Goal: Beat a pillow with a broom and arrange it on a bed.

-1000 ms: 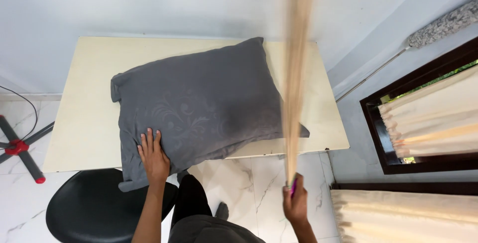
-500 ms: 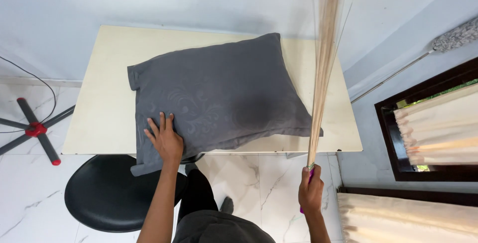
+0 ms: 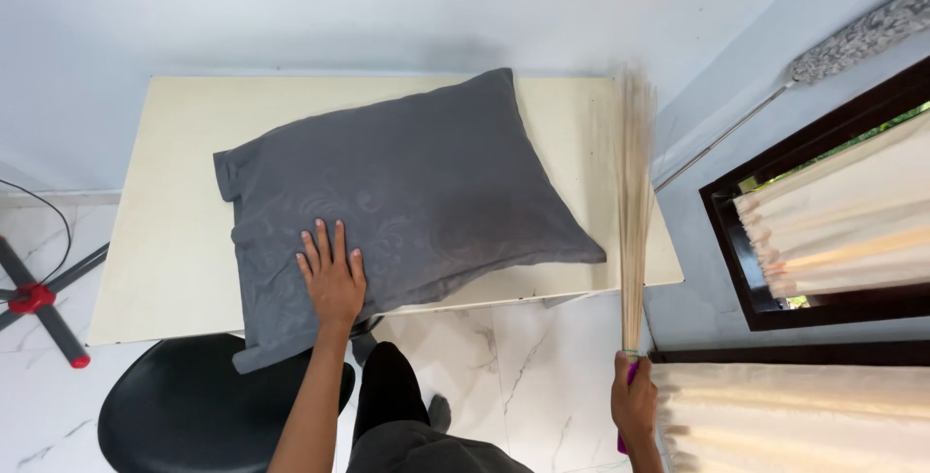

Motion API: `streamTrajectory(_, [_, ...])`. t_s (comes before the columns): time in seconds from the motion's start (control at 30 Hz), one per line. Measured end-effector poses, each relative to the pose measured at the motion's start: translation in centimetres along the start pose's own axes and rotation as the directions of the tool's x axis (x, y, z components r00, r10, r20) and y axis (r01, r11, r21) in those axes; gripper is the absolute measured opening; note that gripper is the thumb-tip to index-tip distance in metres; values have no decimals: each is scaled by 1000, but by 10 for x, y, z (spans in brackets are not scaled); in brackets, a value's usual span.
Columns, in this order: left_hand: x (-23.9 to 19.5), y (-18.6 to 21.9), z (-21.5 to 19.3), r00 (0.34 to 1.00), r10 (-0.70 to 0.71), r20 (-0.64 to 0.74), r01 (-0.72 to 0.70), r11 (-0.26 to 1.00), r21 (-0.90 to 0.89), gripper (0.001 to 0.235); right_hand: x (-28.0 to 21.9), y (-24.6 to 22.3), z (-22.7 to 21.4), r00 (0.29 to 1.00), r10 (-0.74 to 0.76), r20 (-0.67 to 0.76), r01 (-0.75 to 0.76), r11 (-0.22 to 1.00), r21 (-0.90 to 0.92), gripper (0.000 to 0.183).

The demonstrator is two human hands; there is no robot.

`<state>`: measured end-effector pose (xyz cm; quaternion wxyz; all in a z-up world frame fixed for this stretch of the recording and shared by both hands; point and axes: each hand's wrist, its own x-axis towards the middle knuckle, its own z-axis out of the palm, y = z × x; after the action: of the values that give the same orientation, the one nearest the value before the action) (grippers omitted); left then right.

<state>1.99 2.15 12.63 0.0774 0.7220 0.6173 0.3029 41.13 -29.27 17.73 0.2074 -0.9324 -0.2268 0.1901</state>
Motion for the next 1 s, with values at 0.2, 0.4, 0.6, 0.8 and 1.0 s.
streamTrajectory(0.2, [23, 3, -18, 994, -96, 60, 102, 990, -96, 54, 46, -4, 13, 994, 17, -109, -16, 1000, 7, 63])
streamTrajectory(0.4, [75, -13, -54, 962, -205, -178, 164, 961, -223, 42, 123, -29, 50, 989, -23, -147, 12, 997, -72, 71])
streamTrajectory(0.6, [118, -99, -40, 852, -520, -59, 507, 849, -148, 66, 195, -32, 73, 972, -64, -227, 11, 973, -229, 72])
streamTrajectory(0.8, [146, -132, 4, 656, -712, 251, 755, 617, -223, 94, 258, -20, 79, 982, -37, -186, -57, 878, -475, 71])
streamTrajectory(1.0, [163, -114, 14, 597, -756, 268, 801, 577, -158, 98, 289, -135, 82, 960, -228, -160, 234, 972, 15, 66])
